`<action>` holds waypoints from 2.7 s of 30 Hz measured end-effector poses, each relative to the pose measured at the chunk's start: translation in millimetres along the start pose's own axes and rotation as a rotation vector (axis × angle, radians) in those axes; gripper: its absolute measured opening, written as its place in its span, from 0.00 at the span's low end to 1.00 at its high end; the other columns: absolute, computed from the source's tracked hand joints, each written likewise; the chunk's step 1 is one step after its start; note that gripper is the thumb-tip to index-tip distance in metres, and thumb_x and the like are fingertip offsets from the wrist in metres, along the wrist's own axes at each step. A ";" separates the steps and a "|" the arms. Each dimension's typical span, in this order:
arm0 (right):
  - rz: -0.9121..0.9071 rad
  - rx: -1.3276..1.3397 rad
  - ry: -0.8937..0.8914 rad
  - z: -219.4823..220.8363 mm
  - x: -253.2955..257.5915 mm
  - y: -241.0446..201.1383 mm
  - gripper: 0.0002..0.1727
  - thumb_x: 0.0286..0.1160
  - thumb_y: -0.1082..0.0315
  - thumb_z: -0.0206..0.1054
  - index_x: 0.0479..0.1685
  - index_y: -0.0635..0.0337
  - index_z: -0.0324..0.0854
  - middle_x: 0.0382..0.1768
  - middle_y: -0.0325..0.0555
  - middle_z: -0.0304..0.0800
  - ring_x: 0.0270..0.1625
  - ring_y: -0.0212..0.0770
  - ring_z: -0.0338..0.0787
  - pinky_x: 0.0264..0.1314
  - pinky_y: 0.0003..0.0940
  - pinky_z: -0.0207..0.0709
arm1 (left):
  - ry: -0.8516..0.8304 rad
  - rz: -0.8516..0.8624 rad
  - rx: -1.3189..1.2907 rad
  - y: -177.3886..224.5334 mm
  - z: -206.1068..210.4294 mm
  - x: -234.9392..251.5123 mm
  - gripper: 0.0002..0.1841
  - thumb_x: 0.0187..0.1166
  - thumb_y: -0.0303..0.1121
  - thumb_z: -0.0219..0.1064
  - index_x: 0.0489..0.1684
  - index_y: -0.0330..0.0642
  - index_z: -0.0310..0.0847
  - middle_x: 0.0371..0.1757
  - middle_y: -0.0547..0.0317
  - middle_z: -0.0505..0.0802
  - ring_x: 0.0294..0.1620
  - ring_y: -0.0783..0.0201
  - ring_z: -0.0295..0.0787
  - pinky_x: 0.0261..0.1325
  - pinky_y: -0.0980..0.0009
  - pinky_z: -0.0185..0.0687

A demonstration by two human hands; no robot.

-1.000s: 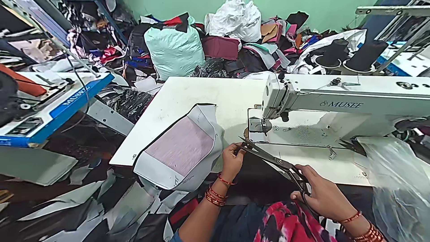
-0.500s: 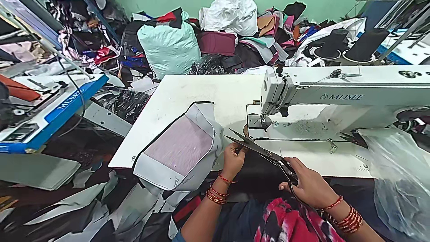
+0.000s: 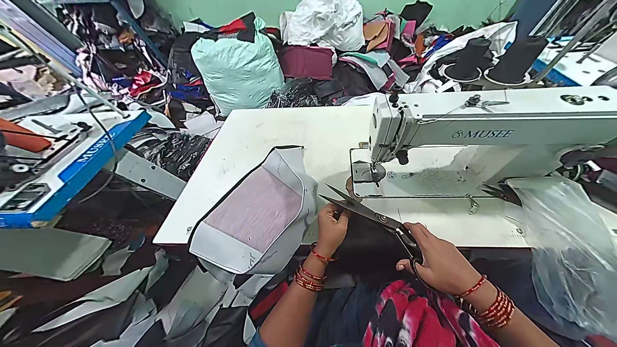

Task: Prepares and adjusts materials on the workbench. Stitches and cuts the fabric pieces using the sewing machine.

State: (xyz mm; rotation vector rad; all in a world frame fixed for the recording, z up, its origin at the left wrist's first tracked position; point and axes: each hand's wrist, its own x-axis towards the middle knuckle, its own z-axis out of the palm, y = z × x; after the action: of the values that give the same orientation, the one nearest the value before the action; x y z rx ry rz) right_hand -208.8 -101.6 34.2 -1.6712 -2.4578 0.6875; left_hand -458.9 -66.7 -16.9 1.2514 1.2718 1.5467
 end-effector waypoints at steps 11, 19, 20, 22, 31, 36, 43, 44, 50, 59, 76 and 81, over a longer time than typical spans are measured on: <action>-0.033 -0.001 0.032 3.5 1.3 -0.1 0.55 0.59 0.26 0.66 0.78 0.65 0.71 0.60 0.59 0.85 0.45 0.58 0.92 0.39 0.57 0.84 | 0.014 0.004 -0.029 -0.4 0.2 0.6 0.07 0.70 0.15 0.65 0.41 0.26 0.86 0.39 0.58 0.95 0.42 0.78 0.91 0.53 0.78 0.88; -0.016 -0.022 0.020 2.5 1.3 -2.2 0.54 0.58 0.27 0.67 0.78 0.64 0.71 0.60 0.59 0.85 0.45 0.58 0.92 0.39 0.57 0.84 | 0.021 -0.006 -0.042 -0.3 0.4 0.1 0.07 0.70 0.15 0.65 0.41 0.25 0.86 0.39 0.58 0.95 0.42 0.78 0.91 0.53 0.78 0.88; -0.010 -0.023 0.007 1.5 1.4 -2.6 0.54 0.59 0.27 0.67 0.79 0.64 0.70 0.61 0.59 0.85 0.45 0.58 0.92 0.40 0.57 0.84 | 0.022 -0.005 -0.042 -0.1 0.5 0.1 0.07 0.70 0.15 0.65 0.41 0.25 0.86 0.39 0.58 0.95 0.42 0.78 0.91 0.53 0.78 0.88; -0.010 -0.020 0.003 0.9 2.0 -2.9 0.55 0.59 0.27 0.67 0.79 0.64 0.70 0.61 0.59 0.85 0.46 0.58 0.92 0.40 0.57 0.84 | 0.024 0.000 -0.042 -0.7 0.3 0.1 0.07 0.70 0.15 0.65 0.41 0.26 0.86 0.39 0.58 0.95 0.43 0.78 0.91 0.53 0.78 0.88; 0.005 0.006 -0.055 -4.2 3.2 -3.8 0.54 0.61 0.29 0.69 0.80 0.63 0.68 0.64 0.59 0.84 0.48 0.58 0.92 0.43 0.58 0.84 | 0.018 -0.005 -0.040 -0.5 -0.4 0.3 0.07 0.71 0.15 0.65 0.43 0.24 0.86 0.40 0.56 0.95 0.44 0.77 0.92 0.55 0.77 0.88; 0.025 0.025 -0.102 -10.0 4.3 -5.3 0.53 0.62 0.31 0.71 0.82 0.62 0.67 0.66 0.58 0.83 0.51 0.59 0.92 0.47 0.60 0.84 | 0.013 0.013 -0.045 -2.7 -0.4 0.3 0.08 0.72 0.15 0.65 0.44 0.24 0.86 0.41 0.54 0.95 0.45 0.76 0.92 0.56 0.76 0.89; -0.003 0.091 -0.121 -7.8 6.4 -1.9 0.52 0.64 0.30 0.69 0.79 0.64 0.68 0.66 0.59 0.84 0.56 0.59 0.91 0.52 0.60 0.83 | 0.003 0.037 -0.023 -4.2 -1.6 1.5 0.08 0.71 0.16 0.64 0.42 0.25 0.86 0.41 0.55 0.94 0.44 0.76 0.91 0.55 0.75 0.89; -0.003 0.104 -0.131 -7.7 6.4 -1.8 0.51 0.64 0.30 0.69 0.79 0.64 0.69 0.65 0.59 0.84 0.57 0.59 0.90 0.53 0.60 0.82 | -0.001 0.044 -0.023 -5.1 -1.8 1.7 0.07 0.71 0.16 0.64 0.42 0.25 0.86 0.41 0.55 0.94 0.44 0.76 0.91 0.56 0.75 0.89; -0.036 0.215 -0.096 1.8 5.5 2.4 0.44 0.63 0.32 0.70 0.67 0.63 0.77 0.52 0.56 0.89 0.54 0.54 0.91 0.56 0.56 0.83 | -0.031 0.093 0.012 -6.6 -3.3 2.7 0.06 0.73 0.19 0.66 0.40 0.27 0.88 0.39 0.57 0.94 0.42 0.76 0.90 0.52 0.77 0.88; 0.085 0.358 -0.036 2.2 -0.8 21.6 0.42 0.63 0.30 0.66 0.63 0.58 0.79 0.35 0.44 0.86 0.36 0.42 0.86 0.41 0.48 0.80 | -0.039 0.073 0.049 -5.2 -4.0 2.1 0.08 0.76 0.22 0.67 0.45 0.27 0.89 0.41 0.55 0.94 0.44 0.77 0.90 0.55 0.79 0.87; 0.088 0.075 -0.108 -2.4 -25.8 2.2 0.52 0.60 0.30 0.69 0.78 0.62 0.71 0.62 0.58 0.87 0.48 0.61 0.93 0.45 0.63 0.84 | -0.055 0.021 0.038 -1.5 -6.1 0.7 0.06 0.73 0.19 0.66 0.41 0.28 0.87 0.39 0.59 0.94 0.43 0.79 0.90 0.54 0.78 0.87; 0.044 0.052 -0.064 0.3 -19.2 -2.9 0.51 0.60 0.29 0.67 0.77 0.63 0.72 0.62 0.59 0.87 0.48 0.60 0.93 0.43 0.62 0.84 | -0.047 0.001 -0.003 0.0 -6.1 0.2 0.07 0.72 0.18 0.66 0.42 0.27 0.87 0.39 0.59 0.95 0.43 0.78 0.91 0.55 0.77 0.88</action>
State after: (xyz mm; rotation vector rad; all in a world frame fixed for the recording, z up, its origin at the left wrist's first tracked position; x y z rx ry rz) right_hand -203.8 -119.9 38.4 -1.7147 -2.4302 0.8154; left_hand -464.8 -67.9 -17.0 1.2797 1.2391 1.5106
